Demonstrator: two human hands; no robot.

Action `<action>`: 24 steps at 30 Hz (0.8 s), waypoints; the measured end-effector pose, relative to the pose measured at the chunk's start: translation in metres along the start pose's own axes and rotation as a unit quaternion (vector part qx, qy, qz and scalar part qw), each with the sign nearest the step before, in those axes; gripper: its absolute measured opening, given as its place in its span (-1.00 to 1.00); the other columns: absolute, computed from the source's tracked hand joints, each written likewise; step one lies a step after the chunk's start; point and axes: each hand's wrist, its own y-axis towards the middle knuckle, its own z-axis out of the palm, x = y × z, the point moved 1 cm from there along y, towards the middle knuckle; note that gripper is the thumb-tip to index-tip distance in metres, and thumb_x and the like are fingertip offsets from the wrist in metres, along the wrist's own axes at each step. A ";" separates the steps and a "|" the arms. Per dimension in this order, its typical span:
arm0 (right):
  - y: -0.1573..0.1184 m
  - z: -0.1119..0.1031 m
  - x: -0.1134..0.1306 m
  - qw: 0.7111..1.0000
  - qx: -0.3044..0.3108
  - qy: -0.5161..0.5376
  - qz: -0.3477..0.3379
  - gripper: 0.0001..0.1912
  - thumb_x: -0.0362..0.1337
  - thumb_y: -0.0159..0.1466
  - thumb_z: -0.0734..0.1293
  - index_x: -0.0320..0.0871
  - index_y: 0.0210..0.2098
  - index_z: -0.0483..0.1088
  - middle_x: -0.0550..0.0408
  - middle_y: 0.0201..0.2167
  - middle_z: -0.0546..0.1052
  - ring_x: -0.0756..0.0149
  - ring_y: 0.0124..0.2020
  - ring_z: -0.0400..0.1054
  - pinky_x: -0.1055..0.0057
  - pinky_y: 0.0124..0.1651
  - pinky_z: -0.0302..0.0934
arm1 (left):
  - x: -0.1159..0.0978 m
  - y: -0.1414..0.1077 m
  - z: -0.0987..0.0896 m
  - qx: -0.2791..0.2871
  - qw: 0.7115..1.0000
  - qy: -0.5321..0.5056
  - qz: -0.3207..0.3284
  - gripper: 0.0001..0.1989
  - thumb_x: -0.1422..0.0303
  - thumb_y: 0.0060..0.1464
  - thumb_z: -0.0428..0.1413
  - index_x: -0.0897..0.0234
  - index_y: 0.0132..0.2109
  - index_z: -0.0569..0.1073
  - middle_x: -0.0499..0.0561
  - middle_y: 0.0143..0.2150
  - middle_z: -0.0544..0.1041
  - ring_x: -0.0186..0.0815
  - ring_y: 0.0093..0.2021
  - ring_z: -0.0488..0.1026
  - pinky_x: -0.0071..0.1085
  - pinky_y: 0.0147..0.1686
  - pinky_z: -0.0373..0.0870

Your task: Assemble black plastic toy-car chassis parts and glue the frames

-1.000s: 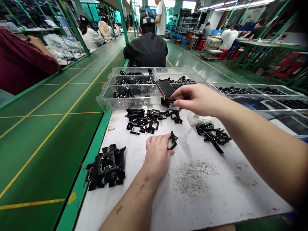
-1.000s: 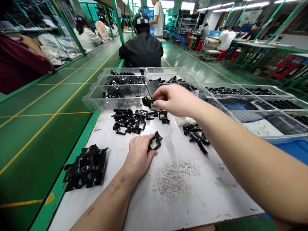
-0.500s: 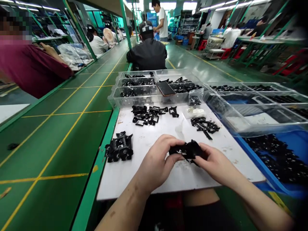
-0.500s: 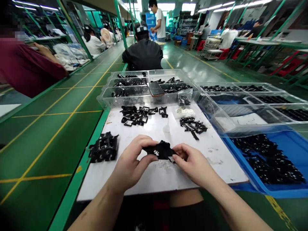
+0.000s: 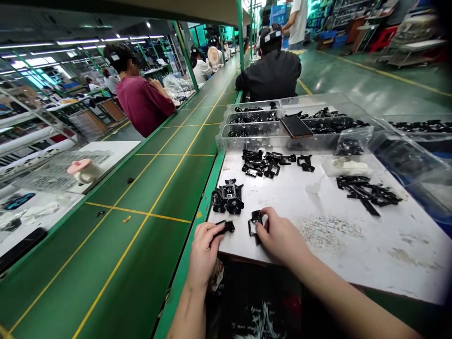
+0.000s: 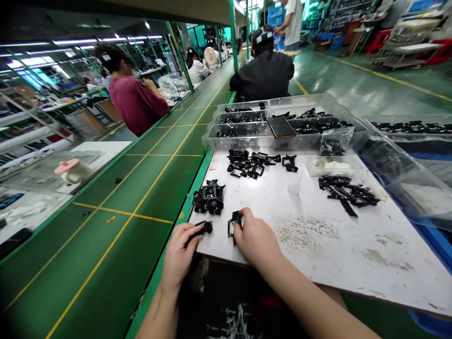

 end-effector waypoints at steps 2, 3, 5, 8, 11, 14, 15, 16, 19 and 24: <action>0.013 0.003 0.013 1.000 -0.009 -0.011 0.001 -0.60 -0.16 0.47 0.22 -0.17 0.23 0.32 -0.18 -0.20 0.66 -0.08 -0.19 0.56 0.24 -0.28 0.07 | 0.004 -0.003 0.005 -0.004 1.000 0.008 0.017 -0.82 0.45 0.38 0.19 0.13 0.00 0.65 0.04 -0.08 0.65 -0.14 0.06 0.56 -0.16 0.13 0.56; 0.020 0.003 0.018 1.000 -0.013 -0.013 -0.001 -0.59 -0.16 0.48 0.22 -0.18 0.24 0.31 -0.19 -0.18 0.66 -0.07 -0.18 0.56 0.24 -0.27 0.09 | 0.007 -0.004 0.008 -0.008 1.000 0.011 0.026 -0.82 0.45 0.39 0.18 0.13 0.01 0.65 0.03 -0.07 0.65 -0.14 0.08 0.56 -0.15 0.17 0.55; 0.032 -0.001 0.024 1.000 -0.017 -0.010 -0.009 -0.59 -0.16 0.49 0.24 -0.18 0.26 0.32 -0.14 -0.19 0.67 -0.01 -0.17 0.57 0.25 -0.25 0.15 | 0.011 -0.005 0.013 -0.014 0.999 0.012 0.046 -0.82 0.47 0.41 0.16 0.12 0.01 0.63 0.01 -0.04 0.66 -0.15 0.14 0.56 -0.08 0.30 0.45; 0.047 -0.018 0.022 1.000 -0.022 -0.007 -0.021 -0.61 -0.13 0.50 0.27 -0.12 0.25 0.37 0.02 -0.24 0.68 0.13 -0.16 0.58 0.30 -0.19 0.27 | 0.018 -0.005 0.016 -0.024 0.997 0.004 0.073 -0.81 0.49 0.41 0.15 0.11 0.01 0.61 0.00 0.02 0.65 -0.13 0.22 0.53 -0.01 0.42 0.27; 0.066 -0.046 0.010 0.997 -0.066 -0.037 0.005 -0.59 -0.12 0.50 0.30 -0.16 0.25 0.39 0.00 -0.12 0.67 0.17 -0.07 0.58 0.29 -0.05 0.37 | 0.026 -0.003 0.018 -0.061 0.995 0.042 0.068 -0.87 0.38 0.41 0.19 0.16 0.04 0.59 0.11 0.09 0.58 -0.05 0.19 0.48 -0.05 0.24 0.36; 0.099 -0.079 -0.004 0.983 -0.145 -0.092 0.067 -0.55 -0.16 0.50 0.33 -0.21 0.30 0.36 -0.15 0.19 0.54 0.09 0.17 0.47 0.12 0.21 0.37 | 0.032 0.000 0.020 -0.052 0.992 0.094 0.071 -0.80 0.27 0.44 0.16 0.21 0.10 0.56 0.18 0.12 0.56 0.02 0.14 0.47 -0.04 0.15 0.35; 0.111 -0.090 -0.007 0.976 -0.167 -0.108 0.088 -0.54 -0.16 0.50 0.34 -0.20 0.31 0.35 -0.17 0.26 0.48 0.06 0.24 0.42 0.05 0.28 0.35 | 0.033 0.001 0.020 -0.040 0.991 0.100 0.079 -0.79 0.27 0.45 0.14 0.21 0.11 0.56 0.18 0.11 0.57 0.03 0.14 0.47 -0.03 0.15 0.35; 0.122 -0.100 -0.009 0.969 -0.183 -0.122 0.108 -0.54 -0.16 0.50 0.34 -0.19 0.32 0.34 -0.17 0.31 0.44 0.02 0.29 0.37 -0.01 0.32 0.32 | 0.034 0.002 0.020 -0.028 0.990 0.110 0.086 -0.79 0.27 0.45 0.14 0.20 0.11 0.56 0.17 0.09 0.60 0.03 0.13 0.47 -0.03 0.14 0.33; 0.143 -0.116 -0.007 0.962 -0.182 -0.147 0.144 -0.55 -0.16 0.49 0.37 -0.20 0.29 0.37 -0.18 0.30 0.42 -0.03 0.31 0.35 -0.08 0.33 0.32 | 0.035 0.003 0.017 -0.013 0.984 0.154 0.086 -0.84 0.30 0.40 0.21 0.11 0.06 0.60 0.07 -0.02 0.66 0.03 0.05 0.50 -0.02 0.11 0.27; 0.095 -0.078 0.012 0.989 -0.046 -0.136 0.027 -0.64 -0.25 0.43 0.38 -0.20 0.18 0.47 -0.13 0.00 0.61 0.10 -0.07 0.54 0.15 0.03 0.44 | 0.020 0.002 0.008 0.044 0.990 0.116 0.067 -0.85 0.35 0.39 0.22 0.08 0.05 0.61 0.01 -0.06 0.66 -0.10 0.01 0.57 -0.16 0.06 0.41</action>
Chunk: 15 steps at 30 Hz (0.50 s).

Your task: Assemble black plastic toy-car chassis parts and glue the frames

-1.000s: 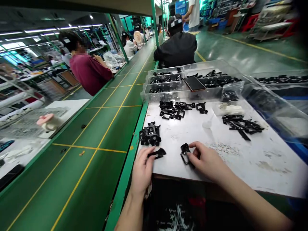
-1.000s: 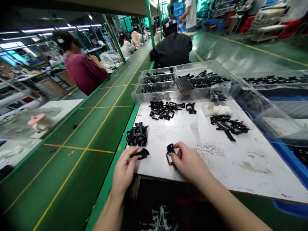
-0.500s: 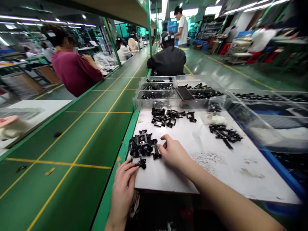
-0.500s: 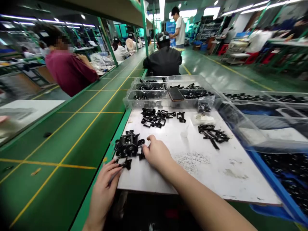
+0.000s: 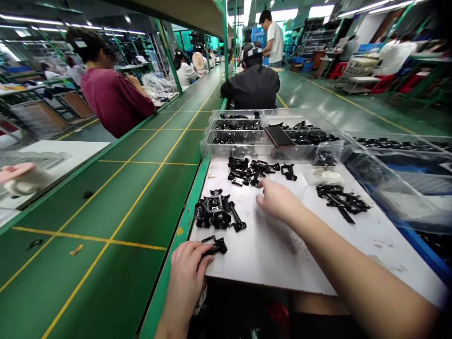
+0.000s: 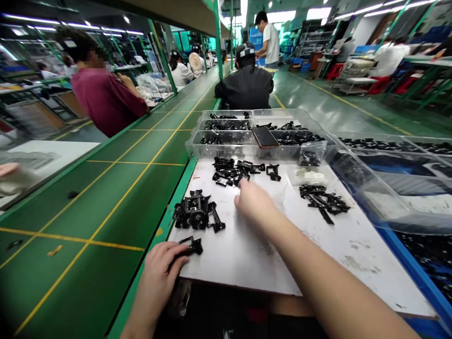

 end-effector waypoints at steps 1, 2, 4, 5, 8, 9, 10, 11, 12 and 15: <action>-0.019 0.013 0.006 0.999 0.019 0.008 -0.042 -0.60 -0.24 0.41 0.39 -0.15 0.21 0.47 -0.12 0.04 0.61 0.11 -0.08 0.54 0.18 0.01 0.44 | -0.005 0.001 -0.003 0.006 1.000 -0.019 -0.009 -0.85 0.34 0.42 0.19 0.09 0.06 0.60 0.02 -0.04 0.66 -0.14 0.02 0.58 -0.20 0.06 0.46; -0.036 0.027 0.012 0.997 0.027 0.013 -0.077 -0.55 -0.20 0.40 0.41 -0.13 0.24 0.46 -0.13 0.09 0.59 0.07 -0.01 0.53 0.17 0.04 0.43 | -0.010 0.003 -0.007 0.009 0.999 -0.042 -0.025 -0.85 0.34 0.44 0.15 0.11 0.07 0.58 0.03 -0.01 0.65 -0.16 0.03 0.59 -0.24 0.06 0.49; -0.064 0.053 0.021 0.992 0.025 0.017 -0.123 -0.48 -0.17 0.35 0.46 -0.15 0.26 0.45 -0.18 0.12 0.55 -0.09 0.13 0.46 0.07 0.15 0.39 | -0.019 0.006 -0.013 0.010 0.993 -0.091 -0.073 -0.82 0.32 0.48 0.09 0.15 0.11 0.55 0.06 0.03 0.65 -0.19 0.05 0.62 -0.29 0.06 0.54; -0.072 0.064 0.024 0.990 0.017 0.019 -0.136 -0.48 -0.17 0.35 0.46 -0.16 0.26 0.45 -0.20 0.12 0.54 -0.14 0.17 0.42 0.02 0.19 0.37 | -0.022 0.008 -0.014 0.008 0.990 -0.107 -0.096 -0.80 0.31 0.49 0.07 0.17 0.13 0.53 0.07 0.04 0.66 -0.20 0.04 0.64 -0.30 0.04 0.56; -0.079 0.082 0.023 0.988 -0.016 0.033 -0.150 -0.60 -0.24 0.40 0.35 -0.19 0.19 0.47 -0.22 0.07 0.54 -0.15 0.13 0.41 -0.03 0.19 0.33 | -0.024 0.012 -0.013 0.007 0.985 -0.106 -0.139 -0.74 0.30 0.50 0.04 0.23 0.20 0.49 0.09 -0.03 0.69 -0.19 -0.06 0.69 -0.31 -0.05 0.62; -0.079 0.083 0.019 0.988 -0.026 0.043 -0.149 -0.62 -0.25 0.41 0.32 -0.19 0.18 0.48 -0.21 0.04 0.54 -0.13 0.10 0.42 -0.02 0.16 0.33 | -0.023 0.013 -0.011 0.007 0.985 -0.100 -0.143 -0.73 0.30 0.50 0.04 0.25 0.21 0.49 0.10 -0.05 0.70 -0.18 -0.08 0.70 -0.30 -0.07 0.62; -0.078 0.081 0.015 0.987 -0.035 0.054 -0.145 -0.63 -0.25 0.41 0.29 -0.18 0.17 0.48 -0.20 0.03 0.55 -0.10 0.06 0.43 0.01 0.12 0.34 | -0.021 0.014 -0.009 0.009 0.985 -0.094 -0.144 -0.72 0.31 0.50 0.03 0.27 0.21 0.49 0.12 -0.06 0.70 -0.16 -0.09 0.70 -0.27 -0.07 0.63; -0.077 0.078 0.010 0.987 -0.044 0.066 -0.139 -0.62 -0.23 0.40 0.28 -0.17 0.16 0.48 -0.19 0.03 0.55 -0.07 0.03 0.45 0.04 0.09 0.34 | -0.020 0.014 -0.007 0.011 0.985 -0.091 -0.147 -0.72 0.31 0.50 0.03 0.28 0.21 0.49 0.13 -0.05 0.70 -0.14 -0.08 0.70 -0.25 -0.06 0.64; -0.077 0.073 0.004 0.987 -0.053 0.080 -0.131 -0.62 -0.19 0.40 0.28 -0.16 0.14 0.49 -0.16 0.03 0.55 -0.03 -0.01 0.46 0.08 0.05 0.34 | -0.018 0.014 -0.005 0.012 0.985 -0.088 -0.148 -0.72 0.32 0.50 0.02 0.28 0.20 0.49 0.15 -0.04 0.70 -0.11 -0.06 0.71 -0.22 -0.04 0.64; -0.071 0.054 -0.007 0.984 -0.080 0.123 -0.099 -0.63 -0.10 0.38 0.24 -0.12 0.03 0.51 -0.07 0.00 0.58 0.10 -0.10 0.49 0.19 -0.04 0.34 | -0.016 0.014 -0.003 0.011 0.985 -0.084 -0.149 -0.73 0.33 0.49 0.01 0.27 0.19 0.50 0.19 0.02 0.69 -0.06 0.01 0.69 -0.14 0.00 0.65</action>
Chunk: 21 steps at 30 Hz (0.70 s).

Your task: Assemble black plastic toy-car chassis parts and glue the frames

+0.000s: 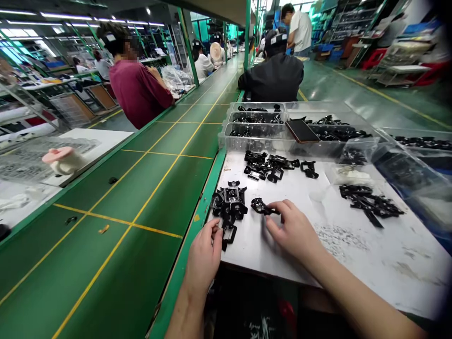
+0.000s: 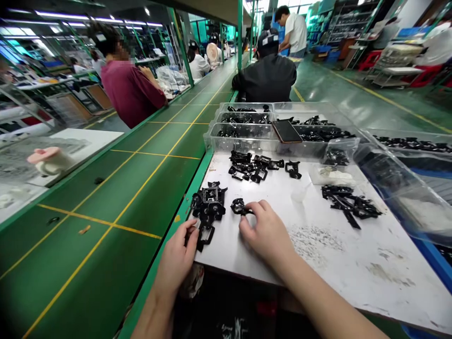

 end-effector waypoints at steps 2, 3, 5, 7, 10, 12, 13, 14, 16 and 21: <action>0.012 -0.009 -0.001 0.999 -0.012 0.019 0.024 -0.66 -0.06 0.37 0.21 -0.11 -0.09 0.52 -0.01 -0.13 0.61 0.16 -0.18 0.49 0.25 -0.11 0.32 | 0.000 -0.001 0.000 0.000 1.000 0.000 0.005 -0.73 0.32 0.49 0.02 0.27 0.19 0.49 0.20 0.06 0.68 -0.06 0.01 0.68 -0.12 -0.01 0.65; 0.021 -0.012 0.000 0.999 -0.014 0.025 0.035 -0.66 -0.05 0.39 0.20 -0.11 -0.16 0.51 0.02 -0.22 0.61 0.18 -0.23 0.48 0.28 -0.16 0.30 | -0.001 -0.002 0.000 0.000 1.000 0.000 0.009 -0.73 0.31 0.48 0.05 0.27 0.20 0.49 0.21 0.08 0.66 -0.06 0.00 0.68 -0.12 -0.01 0.66; 0.039 -0.013 0.003 0.998 -0.009 0.029 0.054 -0.61 -0.03 0.44 0.15 -0.10 -0.33 0.45 0.08 -0.40 0.55 0.23 -0.35 0.43 0.31 -0.27 0.23 | -0.001 -0.004 -0.001 0.002 1.000 0.000 0.021 -0.71 0.31 0.44 0.12 0.28 0.22 0.47 0.22 0.10 0.64 -0.06 0.00 0.67 -0.12 -0.01 0.66; 0.056 -0.011 0.004 0.998 -0.004 0.022 0.066 -0.54 -0.04 0.50 0.13 -0.09 -0.46 0.35 0.14 -0.52 0.45 0.28 -0.42 0.35 0.33 -0.32 0.15 | -0.001 -0.006 -0.002 0.006 0.999 0.003 0.037 -0.66 0.36 0.39 0.18 0.29 0.25 0.45 0.22 0.11 0.65 -0.05 0.05 0.65 -0.11 0.04 0.65; 0.071 -0.012 0.001 0.997 -0.001 -0.002 0.074 -0.53 -0.10 0.54 0.17 -0.10 -0.48 0.29 0.20 -0.55 0.35 0.32 -0.45 0.27 0.35 -0.29 0.13 | -0.001 -0.007 -0.003 0.021 0.997 0.003 0.074 -0.66 0.47 0.38 0.17 0.20 0.24 0.49 0.13 0.11 0.67 -0.09 0.12 0.63 -0.13 0.13 0.61; 0.076 -0.015 -0.006 0.998 0.016 -0.019 0.063 -0.56 -0.10 0.55 0.21 -0.12 -0.44 0.34 0.20 -0.52 0.39 0.32 -0.42 0.28 0.35 -0.25 0.15 | -0.001 -0.006 -0.003 0.030 0.995 0.004 0.097 -0.67 0.50 0.39 0.13 0.12 0.21 0.54 0.05 0.08 0.69 -0.13 0.11 0.62 -0.14 0.14 0.59; 0.078 -0.017 -0.010 0.998 0.034 -0.025 0.051 -0.58 -0.10 0.54 0.22 -0.12 -0.42 0.37 0.19 -0.49 0.42 0.32 -0.41 0.30 0.34 -0.24 0.17 | 0.000 -0.005 -0.003 0.029 0.994 0.006 0.105 -0.67 0.51 0.40 0.12 0.09 0.19 0.56 0.03 0.07 0.70 -0.13 0.11 0.61 -0.12 0.14 0.57; 0.079 -0.019 -0.013 0.997 0.056 -0.030 0.038 -0.60 -0.10 0.53 0.24 -0.13 -0.40 0.40 0.17 -0.46 0.46 0.31 -0.39 0.32 0.33 -0.22 0.19 | 0.000 -0.004 -0.003 0.024 0.994 0.010 0.109 -0.67 0.52 0.41 0.10 0.07 0.16 0.59 0.02 0.08 0.69 -0.12 0.12 0.59 -0.10 0.15 0.56; 0.084 -0.021 -0.018 0.994 0.105 -0.033 0.010 -0.65 -0.12 0.52 0.28 -0.14 -0.35 0.47 0.13 -0.39 0.54 0.30 -0.36 0.37 0.32 -0.19 0.24 | 0.001 -0.003 -0.001 0.000 0.994 0.020 0.106 -0.68 0.52 0.42 0.08 0.06 0.10 0.63 0.05 0.13 0.66 -0.08 0.17 0.55 -0.03 0.20 0.51; 0.095 -0.005 -0.005 0.991 0.128 -0.016 -0.031 -0.71 -0.10 0.52 0.33 -0.17 -0.19 0.55 0.07 -0.25 0.61 0.30 -0.24 0.48 0.25 -0.04 0.39 | 0.001 -0.007 -0.001 -0.074 0.994 0.041 0.075 -0.79 0.41 0.43 0.14 0.22 0.14 0.55 0.21 0.13 0.56 0.00 0.17 0.50 0.02 0.17 0.52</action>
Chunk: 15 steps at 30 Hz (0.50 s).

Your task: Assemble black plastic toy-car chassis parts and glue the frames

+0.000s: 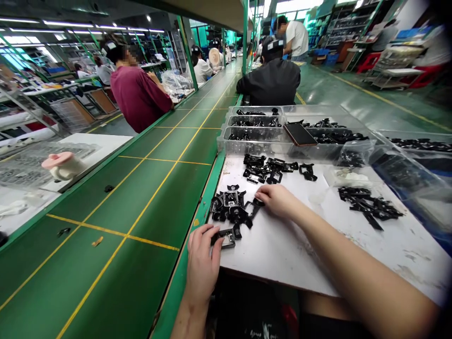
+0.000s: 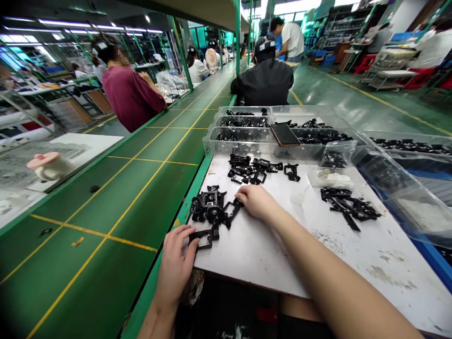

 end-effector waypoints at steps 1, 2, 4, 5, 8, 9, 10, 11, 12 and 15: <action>0.002 0.003 0.005 1.000 -0.018 0.001 0.002 -0.70 -0.08 0.53 0.32 -0.18 -0.15 0.55 0.06 -0.22 0.62 0.29 -0.20 0.49 0.23 0.00 0.41 | -0.001 -0.002 -0.001 -0.005 1.000 0.001 0.000 -0.79 0.39 0.42 0.17 0.22 0.14 0.53 0.20 0.10 0.56 -0.01 0.13 0.51 0.00 0.13 0.54; 0.004 0.005 0.008 0.999 -0.040 -0.001 0.008 -0.68 -0.07 0.54 0.30 -0.18 -0.13 0.54 0.06 -0.19 0.62 0.28 -0.17 0.50 0.20 0.03 0.42 | -0.001 -0.003 -0.002 -0.003 1.000 0.001 0.004 -0.78 0.38 0.39 0.21 0.20 0.14 0.53 0.18 0.07 0.57 -0.01 0.10 0.52 -0.02 0.10 0.56; 0.005 0.006 0.013 0.996 -0.084 -0.012 0.021 -0.68 -0.07 0.56 0.29 -0.18 -0.09 0.53 0.04 -0.12 0.61 0.25 -0.08 0.51 0.17 0.10 0.42 | 0.000 -0.006 -0.002 0.015 1.000 0.004 0.023 -0.76 0.39 0.34 0.27 0.14 0.12 0.55 0.13 0.04 0.57 -0.02 0.07 0.53 -0.05 0.06 0.57; 0.006 0.004 0.012 0.994 -0.104 -0.023 0.030 -0.70 -0.08 0.55 0.30 -0.18 -0.06 0.53 0.03 -0.08 0.60 0.24 -0.04 0.51 0.15 0.13 0.42 | 0.002 -0.007 -0.001 0.028 0.999 0.009 0.038 -0.75 0.40 0.32 0.28 0.12 0.11 0.56 0.11 0.04 0.58 -0.02 0.06 0.53 -0.06 0.05 0.57; 0.011 -0.008 0.002 0.983 -0.151 -0.070 0.075 -0.70 -0.09 0.52 0.34 -0.17 0.08 0.49 -0.05 0.08 0.56 0.16 0.09 0.47 0.08 0.20 0.40 | 0.011 -0.008 0.009 0.046 0.994 0.027 0.092 -0.77 0.44 0.32 0.25 0.10 0.08 0.58 0.09 0.05 0.61 -0.02 0.06 0.56 -0.05 0.03 0.56; 0.014 -0.013 -0.004 0.979 -0.159 -0.088 0.091 -0.67 -0.09 0.51 0.35 -0.17 0.12 0.47 -0.08 0.12 0.53 0.13 0.12 0.46 0.05 0.21 0.41 | 0.015 -0.008 0.013 0.041 0.994 0.028 0.102 -0.78 0.45 0.34 0.22 0.10 0.08 0.57 0.09 0.07 0.62 -0.01 0.09 0.56 -0.03 0.04 0.56; 0.015 -0.016 -0.009 0.976 -0.160 -0.105 0.100 -0.65 -0.09 0.51 0.36 -0.18 0.15 0.46 -0.09 0.14 0.52 0.11 0.12 0.46 0.03 0.20 0.42 | 0.018 -0.007 0.016 0.035 0.993 0.028 0.111 -0.79 0.46 0.36 0.19 0.10 0.07 0.57 0.09 0.08 0.62 0.00 0.12 0.55 -0.02 0.05 0.55; 0.017 -0.019 -0.013 0.976 -0.153 -0.120 0.099 -0.64 -0.09 0.50 0.37 -0.17 0.16 0.46 -0.09 0.14 0.52 0.11 0.12 0.46 0.03 0.19 0.43 | 0.020 -0.007 0.018 0.027 0.993 0.026 0.115 -0.79 0.46 0.38 0.17 0.10 0.07 0.57 0.10 0.10 0.62 0.01 0.16 0.55 0.00 0.06 0.55; 0.018 -0.019 -0.017 0.977 -0.141 -0.133 0.085 -0.64 -0.10 0.48 0.39 -0.17 0.16 0.47 -0.08 0.13 0.53 0.11 0.12 0.46 0.03 0.18 0.43 | 0.022 -0.007 0.020 0.020 0.993 0.024 0.114 -0.78 0.46 0.39 0.14 0.10 0.08 0.57 0.10 0.13 0.61 0.01 0.19 0.53 0.01 0.09 0.55; 0.021 -0.012 -0.018 0.979 -0.112 -0.168 0.009 -0.60 -0.09 0.44 0.44 -0.14 0.18 0.48 -0.07 0.17 0.51 0.06 0.20 0.42 -0.01 0.25 0.39 | 0.023 -0.008 0.020 0.011 0.994 0.019 0.110 -0.79 0.43 0.41 0.13 0.11 0.11 0.55 0.13 0.16 0.59 -0.03 0.22 0.52 -0.03 0.12 0.58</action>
